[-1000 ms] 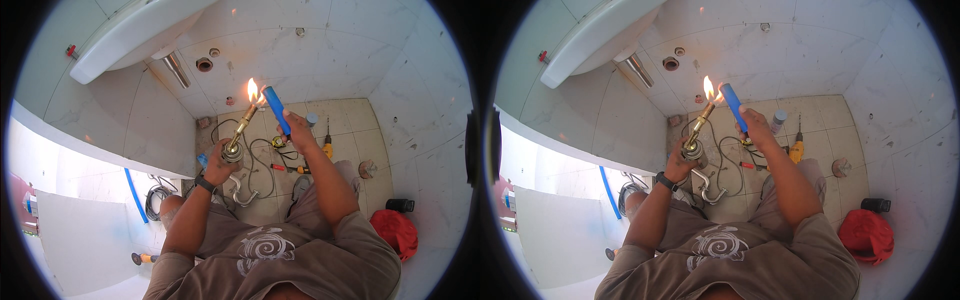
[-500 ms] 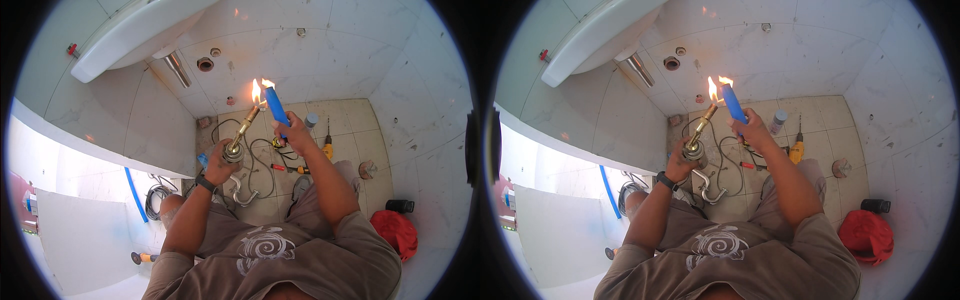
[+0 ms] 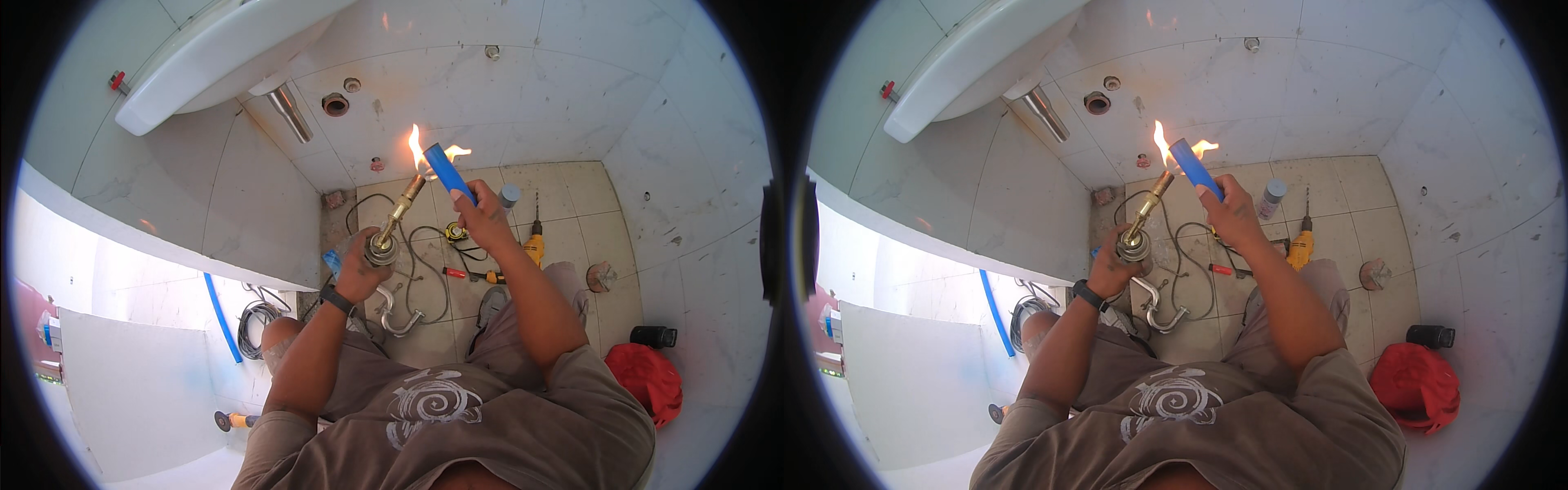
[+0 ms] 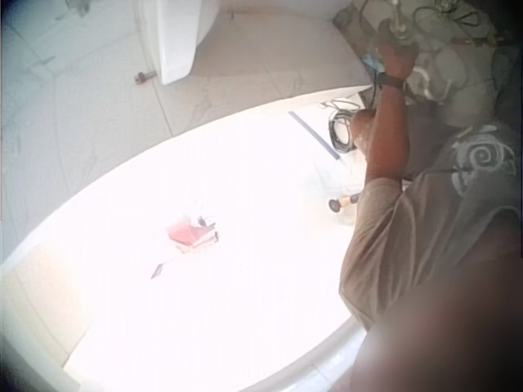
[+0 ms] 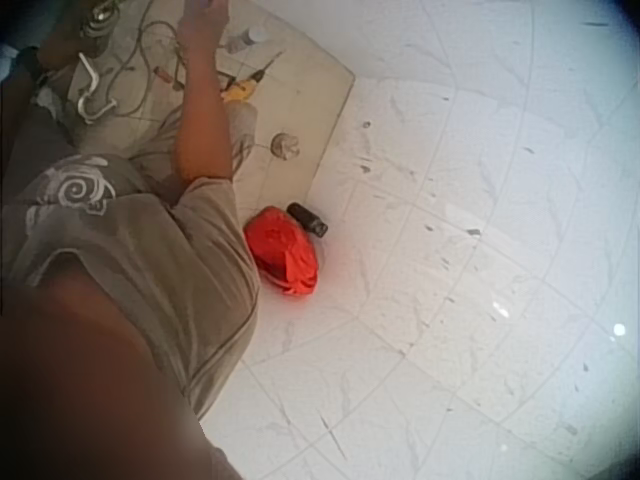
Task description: The person heats a blue plastic pipe with a blowtorch, then fits it onto a metal drain pipe under a toilet. They measure a metal P-trap with a tape measure, mark it with a marker, and prepare to cut it with an angle grinder.
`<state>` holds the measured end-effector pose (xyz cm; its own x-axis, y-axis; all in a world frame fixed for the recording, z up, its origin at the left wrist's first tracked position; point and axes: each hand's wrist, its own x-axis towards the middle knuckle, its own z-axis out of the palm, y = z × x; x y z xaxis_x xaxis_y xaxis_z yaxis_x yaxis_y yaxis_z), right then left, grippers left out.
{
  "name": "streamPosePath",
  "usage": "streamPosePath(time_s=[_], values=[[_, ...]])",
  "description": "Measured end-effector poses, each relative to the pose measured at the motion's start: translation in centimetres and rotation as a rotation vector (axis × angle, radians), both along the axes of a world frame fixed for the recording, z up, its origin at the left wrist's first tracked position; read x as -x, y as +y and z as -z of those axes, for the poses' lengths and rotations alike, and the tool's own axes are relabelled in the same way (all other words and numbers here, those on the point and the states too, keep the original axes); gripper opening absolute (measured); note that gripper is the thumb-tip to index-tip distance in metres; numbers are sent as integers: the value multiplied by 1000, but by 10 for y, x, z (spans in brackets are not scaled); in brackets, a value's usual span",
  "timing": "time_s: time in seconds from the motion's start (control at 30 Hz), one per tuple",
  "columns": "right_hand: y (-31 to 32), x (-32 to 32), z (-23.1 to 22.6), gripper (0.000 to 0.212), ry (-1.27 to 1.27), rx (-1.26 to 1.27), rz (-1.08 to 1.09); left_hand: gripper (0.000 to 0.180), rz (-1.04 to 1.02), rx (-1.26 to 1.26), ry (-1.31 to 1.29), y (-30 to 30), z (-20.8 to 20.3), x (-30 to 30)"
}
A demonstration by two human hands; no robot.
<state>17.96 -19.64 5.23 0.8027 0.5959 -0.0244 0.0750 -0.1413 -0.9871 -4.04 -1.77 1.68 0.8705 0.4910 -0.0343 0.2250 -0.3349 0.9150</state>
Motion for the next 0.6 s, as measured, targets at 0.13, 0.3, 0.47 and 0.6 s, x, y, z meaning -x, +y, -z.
streamPosePath(time_s=[0.13,0.3,0.47,0.6], values=[[0,4,1,43,-368,50,130,71,3,-47,-40,-1,-3,-1],[-5,-1,1,47,-381,119,224,72,-32,16,-45,-3,-9,1],[-6,-5,0,39,-145,44,53,79,-30,5,-38,-1,-10,1],[-8,-11,0,47,372,-212,-144,79,-22,-67,-70,-1,-8,0]])
